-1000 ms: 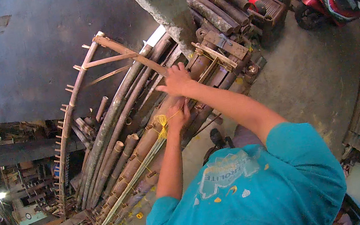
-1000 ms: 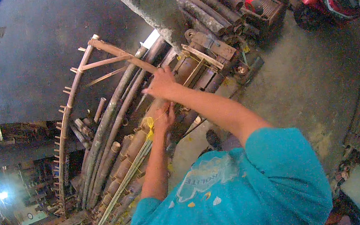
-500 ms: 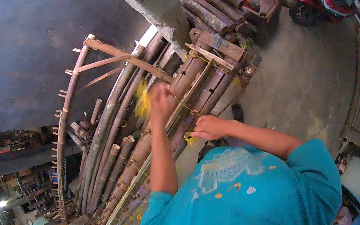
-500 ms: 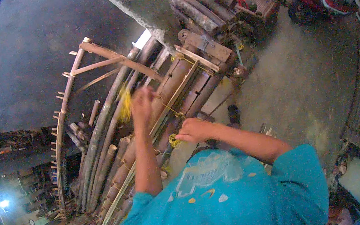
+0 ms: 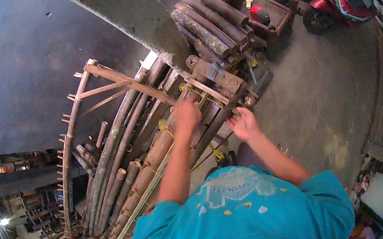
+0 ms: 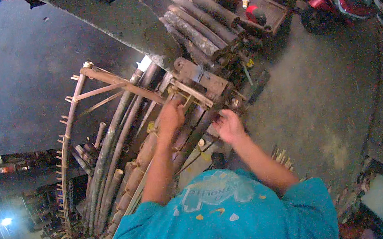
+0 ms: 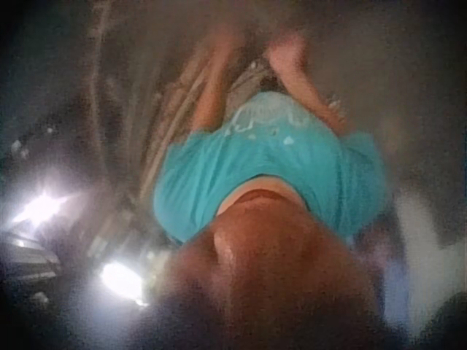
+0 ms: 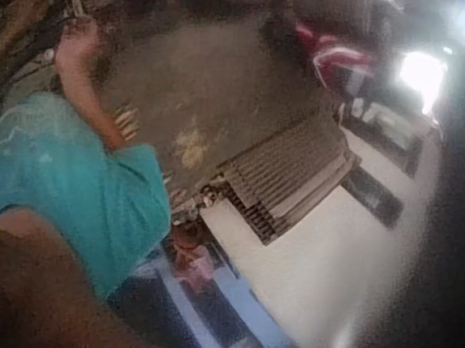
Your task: The person repeatedly picks up thin bamboo strips from the floor and secures them to a large wooden rack using yellow plastic ties. The person ties each strip individually and then places the next strip onto the rack.
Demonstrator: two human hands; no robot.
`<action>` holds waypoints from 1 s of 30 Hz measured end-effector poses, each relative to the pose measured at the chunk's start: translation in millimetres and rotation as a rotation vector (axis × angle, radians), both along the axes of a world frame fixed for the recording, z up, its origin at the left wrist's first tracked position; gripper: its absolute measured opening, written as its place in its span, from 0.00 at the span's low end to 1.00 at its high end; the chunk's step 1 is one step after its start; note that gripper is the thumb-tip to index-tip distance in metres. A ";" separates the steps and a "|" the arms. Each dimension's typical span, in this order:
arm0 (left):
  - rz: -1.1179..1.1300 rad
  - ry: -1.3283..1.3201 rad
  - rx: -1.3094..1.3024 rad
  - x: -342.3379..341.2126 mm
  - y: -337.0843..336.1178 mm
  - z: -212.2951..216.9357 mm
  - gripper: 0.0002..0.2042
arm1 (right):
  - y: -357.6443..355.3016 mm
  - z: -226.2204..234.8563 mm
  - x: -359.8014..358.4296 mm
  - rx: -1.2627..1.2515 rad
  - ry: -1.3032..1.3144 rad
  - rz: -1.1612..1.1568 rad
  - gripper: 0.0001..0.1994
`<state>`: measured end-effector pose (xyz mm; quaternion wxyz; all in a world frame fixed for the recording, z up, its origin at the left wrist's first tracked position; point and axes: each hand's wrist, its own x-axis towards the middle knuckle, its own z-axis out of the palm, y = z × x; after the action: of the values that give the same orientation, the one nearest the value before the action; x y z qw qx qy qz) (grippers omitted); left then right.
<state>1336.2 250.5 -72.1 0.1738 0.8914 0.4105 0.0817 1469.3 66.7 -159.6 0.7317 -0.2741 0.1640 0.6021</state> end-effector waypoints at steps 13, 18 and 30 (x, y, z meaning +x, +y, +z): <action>0.305 -0.092 -0.059 34.8 -52.7 -3.1 0.11 | 6.2 29.0 14.6 -0.175 0.551 -0.078 0.07; 0.340 -0.040 0.021 44.2 -54.4 -5.0 0.10 | -0.1 33.5 9.6 -0.095 0.467 -0.091 0.06; 0.314 0.051 0.050 30.9 -53.2 -28.4 0.14 | 24.7 100.9 -7.2 0.061 -0.918 -0.073 0.14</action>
<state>1367.1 197.3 -100.5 0.1261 0.8222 0.5468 0.0954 1462.2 91.4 -58.6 0.7571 -0.4849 -0.1851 0.3968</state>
